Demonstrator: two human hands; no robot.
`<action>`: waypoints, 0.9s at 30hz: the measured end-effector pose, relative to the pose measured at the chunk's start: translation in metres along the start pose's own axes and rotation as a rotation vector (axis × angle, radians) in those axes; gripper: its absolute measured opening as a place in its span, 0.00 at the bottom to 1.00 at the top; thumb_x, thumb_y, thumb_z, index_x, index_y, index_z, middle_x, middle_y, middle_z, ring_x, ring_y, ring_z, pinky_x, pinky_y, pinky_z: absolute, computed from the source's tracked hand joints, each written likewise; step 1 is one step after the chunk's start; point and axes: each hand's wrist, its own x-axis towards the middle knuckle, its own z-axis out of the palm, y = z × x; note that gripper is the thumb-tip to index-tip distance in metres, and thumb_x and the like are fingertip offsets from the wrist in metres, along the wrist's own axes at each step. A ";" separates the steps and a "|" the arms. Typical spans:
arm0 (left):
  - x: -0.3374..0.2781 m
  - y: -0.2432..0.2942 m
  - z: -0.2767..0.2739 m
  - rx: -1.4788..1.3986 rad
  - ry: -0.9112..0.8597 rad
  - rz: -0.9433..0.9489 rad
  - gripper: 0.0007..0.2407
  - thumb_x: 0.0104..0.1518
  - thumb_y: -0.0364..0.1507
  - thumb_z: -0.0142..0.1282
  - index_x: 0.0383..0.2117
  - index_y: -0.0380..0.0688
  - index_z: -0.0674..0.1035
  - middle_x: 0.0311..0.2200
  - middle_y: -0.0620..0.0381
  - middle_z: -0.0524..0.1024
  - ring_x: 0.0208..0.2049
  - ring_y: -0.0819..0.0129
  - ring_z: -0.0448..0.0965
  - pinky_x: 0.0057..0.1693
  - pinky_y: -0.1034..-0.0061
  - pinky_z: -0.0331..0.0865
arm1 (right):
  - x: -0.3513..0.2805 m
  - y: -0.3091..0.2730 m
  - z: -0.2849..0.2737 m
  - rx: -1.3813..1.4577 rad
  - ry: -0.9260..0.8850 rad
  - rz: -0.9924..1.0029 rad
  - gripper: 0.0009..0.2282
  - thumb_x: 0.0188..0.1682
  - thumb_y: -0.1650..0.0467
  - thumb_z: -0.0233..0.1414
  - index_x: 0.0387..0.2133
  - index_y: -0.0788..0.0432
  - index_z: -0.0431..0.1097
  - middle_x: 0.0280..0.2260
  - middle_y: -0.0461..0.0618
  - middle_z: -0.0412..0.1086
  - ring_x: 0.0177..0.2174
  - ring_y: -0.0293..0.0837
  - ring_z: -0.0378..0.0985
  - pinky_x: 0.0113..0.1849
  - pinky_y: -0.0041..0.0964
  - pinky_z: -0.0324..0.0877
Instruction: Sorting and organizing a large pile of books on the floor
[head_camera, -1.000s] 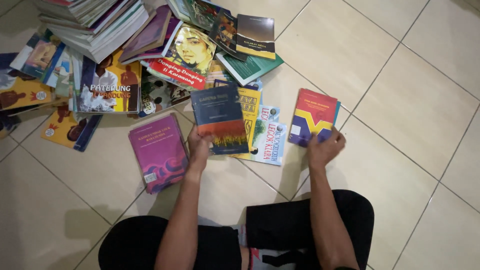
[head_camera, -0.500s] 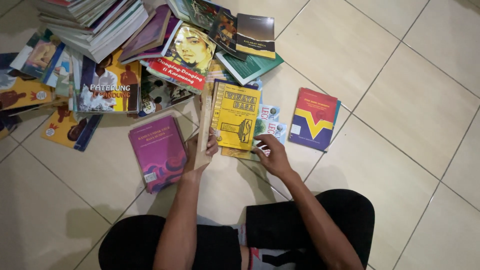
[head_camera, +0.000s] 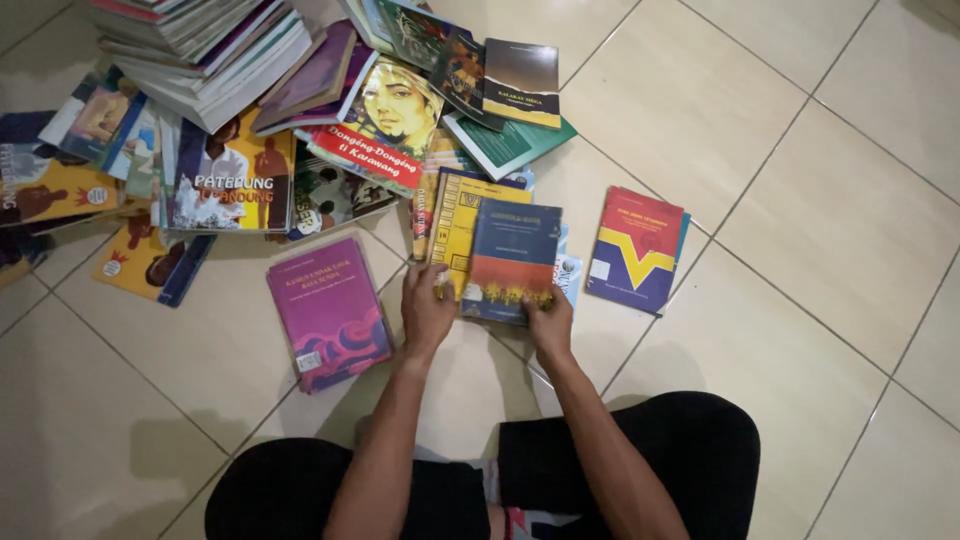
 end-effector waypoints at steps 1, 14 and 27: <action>0.001 -0.004 0.005 -0.001 0.002 -0.005 0.12 0.57 0.25 0.59 0.46 0.51 0.79 0.43 0.57 0.71 0.48 0.54 0.76 0.54 0.63 0.72 | 0.003 0.002 0.001 -0.004 -0.004 0.001 0.21 0.48 0.76 0.58 0.55 0.70 0.66 0.48 0.75 0.71 0.51 0.67 0.73 0.53 0.61 0.66; 0.005 -0.024 0.026 -0.016 0.070 -0.170 0.15 0.45 0.31 0.69 0.41 0.48 0.82 0.34 0.53 0.73 0.43 0.47 0.79 0.50 0.54 0.73 | 0.019 0.022 0.001 -0.283 0.083 -0.027 0.17 0.43 0.66 0.64 0.46 0.54 0.73 0.40 0.59 0.77 0.47 0.63 0.78 0.48 0.58 0.72; 0.030 0.020 -0.086 -0.340 0.490 -0.012 0.11 0.52 0.19 0.56 0.39 0.47 0.81 0.29 0.50 0.79 0.35 0.57 0.82 0.45 0.67 0.73 | 0.039 0.049 -0.026 0.191 0.251 -0.064 0.21 0.45 0.79 0.60 0.54 0.60 0.69 0.38 0.61 0.75 0.38 0.49 0.77 0.44 0.48 0.73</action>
